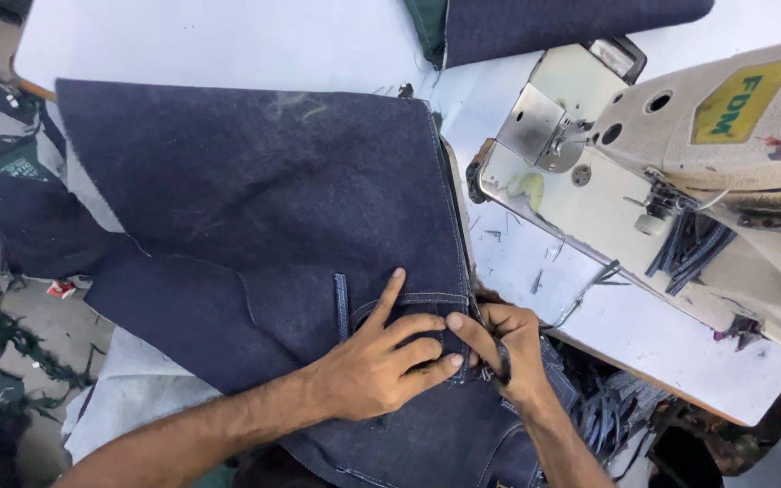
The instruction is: The person uses shears to cut the side seams and excess fabric from a pair of dark blue jeans. They repeatedly flip the jeans over to access different sides and continue trimming the material along the seams.
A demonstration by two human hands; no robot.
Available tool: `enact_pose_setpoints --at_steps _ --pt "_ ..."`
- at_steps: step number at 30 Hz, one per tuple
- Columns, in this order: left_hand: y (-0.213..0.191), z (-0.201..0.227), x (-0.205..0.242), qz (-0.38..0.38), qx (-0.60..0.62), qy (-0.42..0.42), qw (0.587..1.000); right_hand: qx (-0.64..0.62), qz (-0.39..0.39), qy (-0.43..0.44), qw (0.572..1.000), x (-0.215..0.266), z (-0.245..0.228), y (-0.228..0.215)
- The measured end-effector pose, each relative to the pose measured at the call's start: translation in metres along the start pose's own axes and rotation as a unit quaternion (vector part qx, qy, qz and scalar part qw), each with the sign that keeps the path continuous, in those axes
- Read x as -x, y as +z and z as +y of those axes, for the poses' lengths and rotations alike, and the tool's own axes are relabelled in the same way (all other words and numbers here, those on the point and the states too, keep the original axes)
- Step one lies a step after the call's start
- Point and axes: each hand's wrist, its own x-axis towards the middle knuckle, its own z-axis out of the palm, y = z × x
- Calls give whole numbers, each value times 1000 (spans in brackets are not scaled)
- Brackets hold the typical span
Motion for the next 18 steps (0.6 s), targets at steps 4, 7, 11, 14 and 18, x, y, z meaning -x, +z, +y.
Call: enact_pose_setpoints --at_steps 4,7,11,14,18 --pt "-1 -1 -1 -3 1 9 1000 -19 -28 18 999 -1 -20 -1" --pt "-2 1 0 -6 9 7 1000 -40 -83 -35 995 3 -45 -2" --pt "-2 3 0 -5 15 7 1000 -6 -63 -1 998 -4 -40 -6" --pt "-3 7 0 2 23 8 1000 -7 -56 2 998 -6 -42 -3" --pt "-9 7 -6 -6 24 10 1000 5 -35 -10 999 -11 -37 -4"
